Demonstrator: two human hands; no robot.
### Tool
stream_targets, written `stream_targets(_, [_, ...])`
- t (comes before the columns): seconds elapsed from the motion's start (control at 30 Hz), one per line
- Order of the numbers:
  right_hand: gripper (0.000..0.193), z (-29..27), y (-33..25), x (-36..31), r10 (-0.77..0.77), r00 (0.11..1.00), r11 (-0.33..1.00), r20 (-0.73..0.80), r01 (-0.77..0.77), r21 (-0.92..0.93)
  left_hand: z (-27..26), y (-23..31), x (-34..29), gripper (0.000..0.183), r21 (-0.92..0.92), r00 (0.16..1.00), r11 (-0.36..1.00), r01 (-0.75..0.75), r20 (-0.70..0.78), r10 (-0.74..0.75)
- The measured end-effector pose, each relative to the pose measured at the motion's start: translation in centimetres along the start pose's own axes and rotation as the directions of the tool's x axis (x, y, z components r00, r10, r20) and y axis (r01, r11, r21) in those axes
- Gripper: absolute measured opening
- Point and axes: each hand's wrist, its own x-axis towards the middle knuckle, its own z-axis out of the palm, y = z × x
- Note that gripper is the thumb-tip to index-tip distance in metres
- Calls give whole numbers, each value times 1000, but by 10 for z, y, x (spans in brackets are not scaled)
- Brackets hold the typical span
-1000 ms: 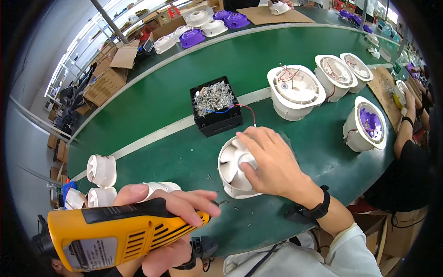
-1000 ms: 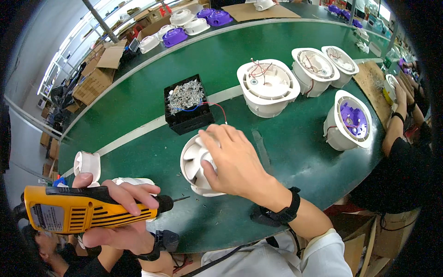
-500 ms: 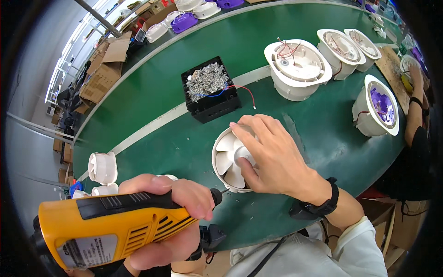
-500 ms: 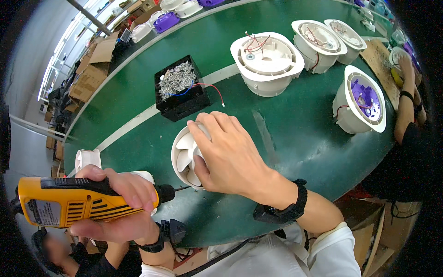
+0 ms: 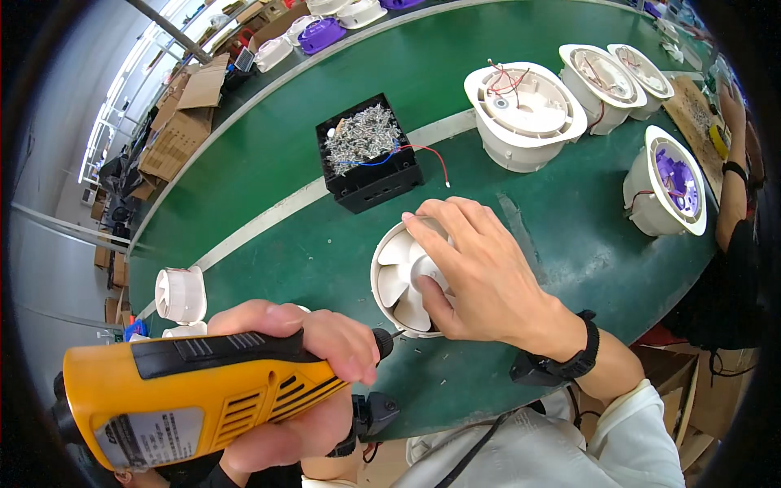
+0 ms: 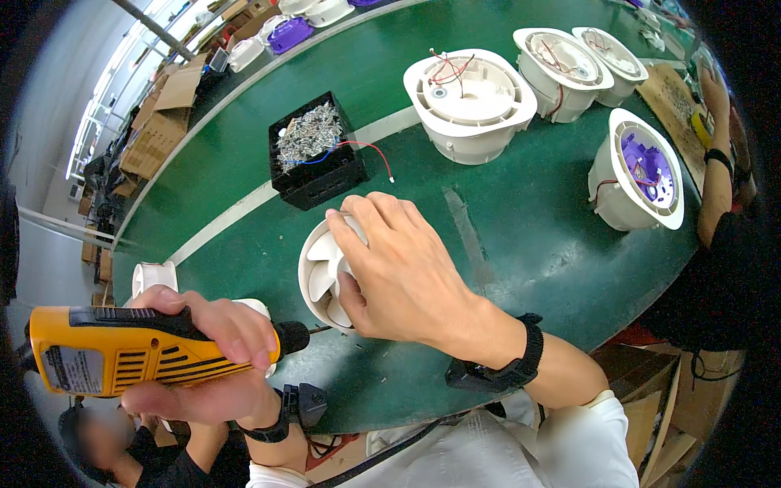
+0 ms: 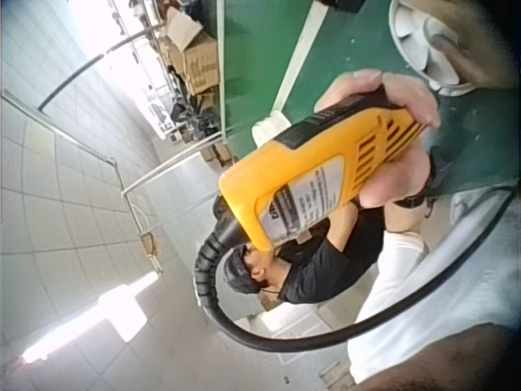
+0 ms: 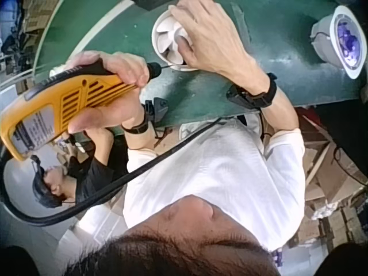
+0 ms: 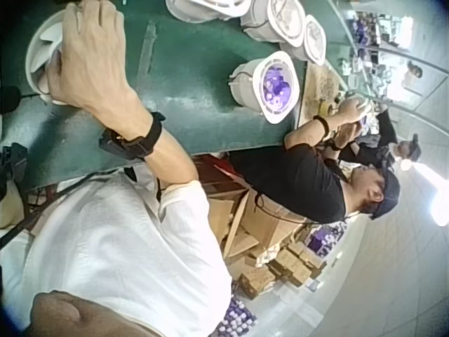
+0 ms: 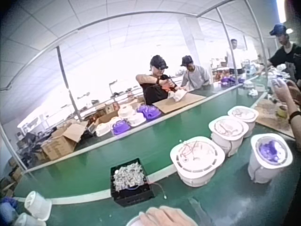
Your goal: The person uses a yellow power drill to secure screws into white fan housings on a green assembly table. They repeatedly pick up fan units, align them, and drive screws into the casing to fasten the components together. The person handles multiple fan units one by one, moving completed units aside and retrieving new ones from a stack.
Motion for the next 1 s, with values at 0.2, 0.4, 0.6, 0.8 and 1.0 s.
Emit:
stream_targets(0.2, [48, 1, 1, 0, -18, 1000, 1000, 7, 18, 6, -3, -2, 1, 90, -5, 998, 999, 33, 56, -33])
stream_targets(0.4, [47, 0, 1, 0, -23, 1000, 1000, -5, 23, 11, 0, -5, 3, 90, -33, 998, 997, 66, 28, -65])
stream_targets(0.6, [48, 0, -2, 2, -23, 1000, 1000, 9, 23, 19, 0, -8, -1, 88, -59, 999, 998, 36, -18, -37])
stream_targets(0.8, [49, -5, -2, 2, -34, 999, 999, -7, 34, -8, -5, 9, 8, 89, 124, 989, 991, 57, -139, -40])
stream_targets(1.0, [48, -5, -2, 2, -35, 999, 999, 22, 35, 17, -17, 10, -7, 86, 49, 994, 999, -9, -111, 14])
